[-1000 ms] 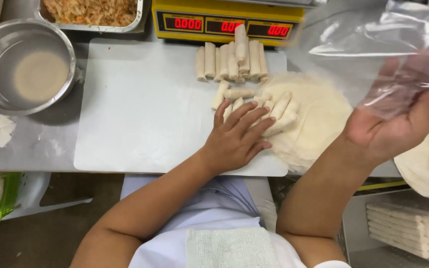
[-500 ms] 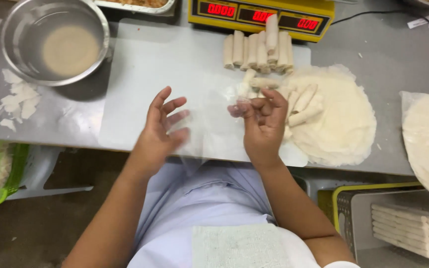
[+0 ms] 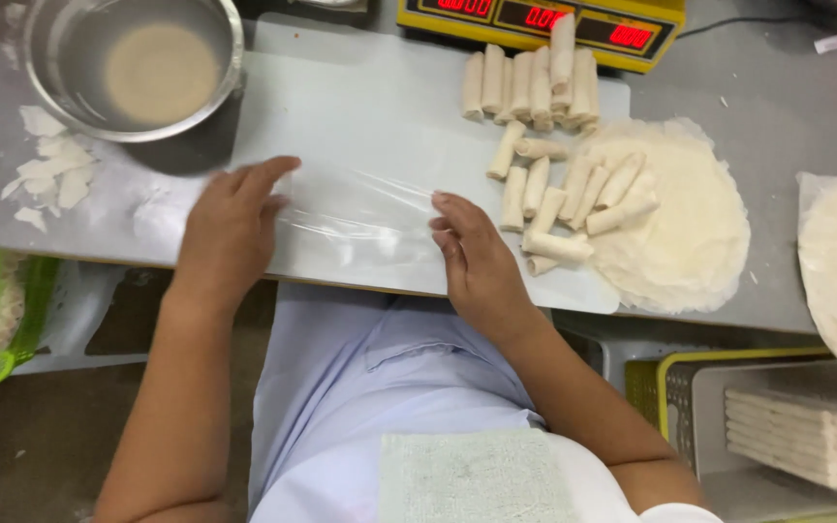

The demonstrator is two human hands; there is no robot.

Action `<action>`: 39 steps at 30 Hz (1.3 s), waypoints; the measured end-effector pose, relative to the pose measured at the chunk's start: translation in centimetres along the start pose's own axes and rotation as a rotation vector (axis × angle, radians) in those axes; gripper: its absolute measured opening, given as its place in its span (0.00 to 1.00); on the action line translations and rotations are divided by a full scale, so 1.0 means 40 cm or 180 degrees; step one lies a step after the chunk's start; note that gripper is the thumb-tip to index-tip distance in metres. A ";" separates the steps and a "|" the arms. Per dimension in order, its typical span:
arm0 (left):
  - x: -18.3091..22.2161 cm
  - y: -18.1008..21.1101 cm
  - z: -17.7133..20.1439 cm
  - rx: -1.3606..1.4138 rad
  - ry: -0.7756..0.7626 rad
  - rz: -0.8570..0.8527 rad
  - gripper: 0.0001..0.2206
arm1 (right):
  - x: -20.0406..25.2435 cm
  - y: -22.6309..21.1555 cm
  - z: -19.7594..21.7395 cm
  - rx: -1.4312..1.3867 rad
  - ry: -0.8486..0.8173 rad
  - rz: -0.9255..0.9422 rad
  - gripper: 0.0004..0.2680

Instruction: The person packs several prepared spring rolls into a plastic bag by hand and then prepares a new spring roll by placing filling on a wrapper with a fork and rolling it up.

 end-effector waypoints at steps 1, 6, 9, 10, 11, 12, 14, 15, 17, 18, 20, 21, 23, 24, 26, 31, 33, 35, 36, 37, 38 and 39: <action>0.000 -0.007 -0.009 0.0023 -0.0007 -0.0019 0.17 | 0.011 0.013 0.040 0.0019 0.0015 -0.0020 0.12; 0.009 0.162 0.031 -0.1062 0.1257 -0.0955 0.05 | 0.080 0.048 0.248 0.2139 0.0272 0.0130 0.09; -0.019 0.355 -0.097 0.1029 0.0771 -0.1223 0.09 | 0.146 0.180 0.270 0.2393 -0.0144 -0.0295 0.14; -0.021 0.414 -0.142 0.1050 0.0754 -0.1210 0.09 | 0.158 0.173 0.263 0.2398 -0.0165 -0.0317 0.14; -0.034 0.479 -0.203 0.1212 0.0522 -0.1323 0.12 | 0.156 0.172 0.281 0.2016 0.0065 -0.0491 0.12; -0.046 0.547 -0.262 0.1372 0.0287 -0.1434 0.17 | 0.157 0.172 0.298 0.1630 0.0291 -0.0659 0.11; -0.073 0.595 -0.294 0.1236 0.0126 -0.1413 0.21 | 0.172 0.187 0.311 0.1278 0.0452 -0.0857 0.11; -0.096 0.618 -0.318 0.1084 -0.0019 -0.1415 0.27 | 0.175 0.204 0.327 0.0923 0.0640 -0.1035 0.12; -0.092 0.623 -0.350 0.1004 0.0066 -0.1508 0.20 | 0.186 0.220 0.340 0.0592 0.0715 -0.1178 0.12; -0.087 0.628 -0.364 0.0932 0.0143 -0.1587 0.12 | 0.197 0.235 0.348 0.0261 0.0775 -0.1327 0.11; -0.090 0.563 -0.316 0.1573 -0.0366 -0.1083 0.12 | 0.206 0.214 0.373 0.0167 0.0814 -0.1382 0.10; -0.077 0.516 -0.316 0.2182 -0.0887 -0.0539 0.13 | 0.212 0.208 0.377 0.0054 0.0837 -0.1442 0.10; -0.082 0.442 -0.249 0.2373 -0.0928 -0.0179 0.12 | 0.191 0.185 0.341 -0.0170 0.0658 -0.1273 0.09; -0.073 0.397 -0.219 0.2577 -0.0952 0.0177 0.11 | 0.185 0.164 0.314 -0.0371 0.0488 -0.1103 0.08; -0.059 0.342 -0.225 0.2516 -0.1035 0.0462 0.09 | 0.167 0.163 0.260 -0.0202 0.0295 -0.1153 0.09; -0.052 0.267 -0.234 0.2294 -0.1111 0.0896 0.08 | 0.089 0.120 0.150 0.0221 -0.0145 -0.1028 0.07; -0.062 0.256 -0.232 0.2157 -0.1060 0.0902 0.08 | 0.065 0.089 0.111 0.0602 -0.0356 -0.0680 0.05; -0.074 0.258 -0.220 0.2233 -0.1043 0.0918 0.07 | 0.067 0.083 0.091 0.0752 -0.0287 -0.0439 0.05; -0.081 0.261 -0.217 0.2311 -0.1038 0.0924 0.07 | 0.068 0.074 0.084 0.0902 -0.0207 -0.0210 0.06; -0.081 0.258 -0.220 0.2313 -0.1046 0.0923 0.07 | 0.075 0.082 0.073 0.0901 -0.0207 -0.0217 0.06; -0.081 0.252 -0.221 0.2313 -0.0998 0.0939 0.08 | 0.082 0.071 0.071 0.1002 -0.0041 0.0021 0.05; -0.082 0.247 -0.224 0.2313 -0.0955 0.0949 0.09 | 0.093 0.061 0.069 0.1104 0.0129 0.0257 0.06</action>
Point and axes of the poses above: each hand's wrist, its own x-axis away from the middle knuckle, its own z-axis out of the back of the hand, y = z × x, the point moved 10 cm from there along -x, towards the middle knuckle, and after that the axes turned 9 degrees about -z, right-handed, at the moved point
